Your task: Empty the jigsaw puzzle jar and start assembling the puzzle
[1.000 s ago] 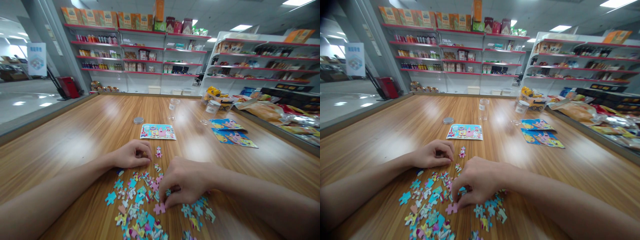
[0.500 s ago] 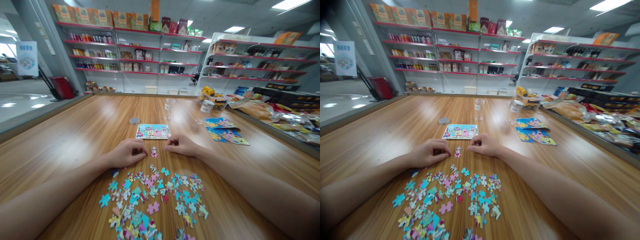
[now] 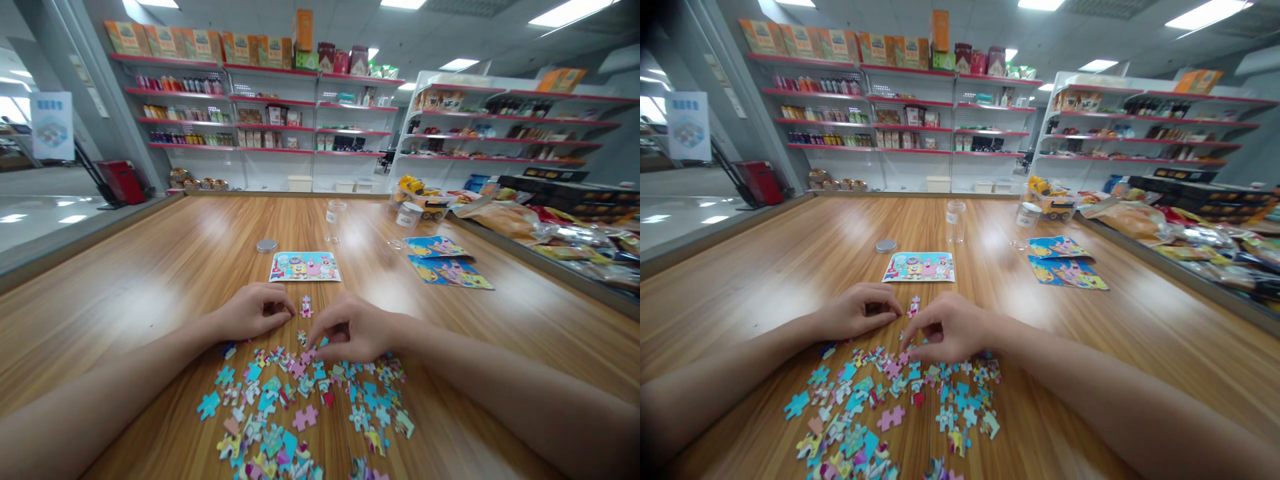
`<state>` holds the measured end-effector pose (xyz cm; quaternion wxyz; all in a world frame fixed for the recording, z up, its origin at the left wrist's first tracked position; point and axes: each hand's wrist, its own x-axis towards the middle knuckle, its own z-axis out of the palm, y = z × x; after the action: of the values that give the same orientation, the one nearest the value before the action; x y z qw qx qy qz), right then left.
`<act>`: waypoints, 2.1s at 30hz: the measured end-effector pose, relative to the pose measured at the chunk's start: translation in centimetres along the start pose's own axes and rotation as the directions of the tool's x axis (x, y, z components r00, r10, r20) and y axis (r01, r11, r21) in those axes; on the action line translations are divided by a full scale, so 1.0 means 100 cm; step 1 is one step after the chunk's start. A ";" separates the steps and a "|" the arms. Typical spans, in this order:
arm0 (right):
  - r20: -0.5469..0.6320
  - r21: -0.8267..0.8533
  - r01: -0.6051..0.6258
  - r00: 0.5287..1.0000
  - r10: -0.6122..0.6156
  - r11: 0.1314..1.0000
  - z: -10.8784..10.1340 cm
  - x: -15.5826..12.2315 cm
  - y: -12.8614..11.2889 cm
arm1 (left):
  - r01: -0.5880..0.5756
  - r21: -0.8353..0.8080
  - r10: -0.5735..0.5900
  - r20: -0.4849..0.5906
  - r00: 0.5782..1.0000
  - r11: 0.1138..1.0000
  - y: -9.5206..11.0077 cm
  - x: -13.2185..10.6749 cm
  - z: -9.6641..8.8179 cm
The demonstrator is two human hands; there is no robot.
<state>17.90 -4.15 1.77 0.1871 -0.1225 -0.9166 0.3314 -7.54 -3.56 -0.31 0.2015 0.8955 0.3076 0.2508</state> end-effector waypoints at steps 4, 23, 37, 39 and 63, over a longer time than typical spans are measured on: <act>0.176 -0.099 0.128 0.978 -0.109 0.987 0.005 0.002 -0.025 | 0.004 -0.004 -0.004 -0.002 1.000 1.000 0.000 0.000 0.000; 0.346 -0.224 0.117 0.938 -0.033 0.968 0.017 0.004 -0.040 | 0.001 -0.013 -0.001 0.008 1.000 1.000 0.001 0.000 -0.001; -0.344 0.151 -0.257 0.891 0.295 0.954 0.008 0.008 0.001 | -0.243 0.101 0.243 0.019 0.970 0.965 0.001 -0.001 0.000; -0.351 0.052 -0.312 0.884 0.310 0.949 0.007 0.008 0.012 | -0.250 0.116 0.248 0.032 0.968 0.961 0.002 0.000 0.001; -0.320 -0.291 -0.241 0.936 0.144 0.926 0.011 0.003 0.021 | -0.222 0.078 0.222 0.008 0.975 0.972 0.001 0.000 0.001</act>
<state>17.41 -3.10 -0.30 0.2641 -0.2897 -0.9040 0.1706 -7.40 -3.63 -0.37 0.1367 0.9315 0.2151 0.2597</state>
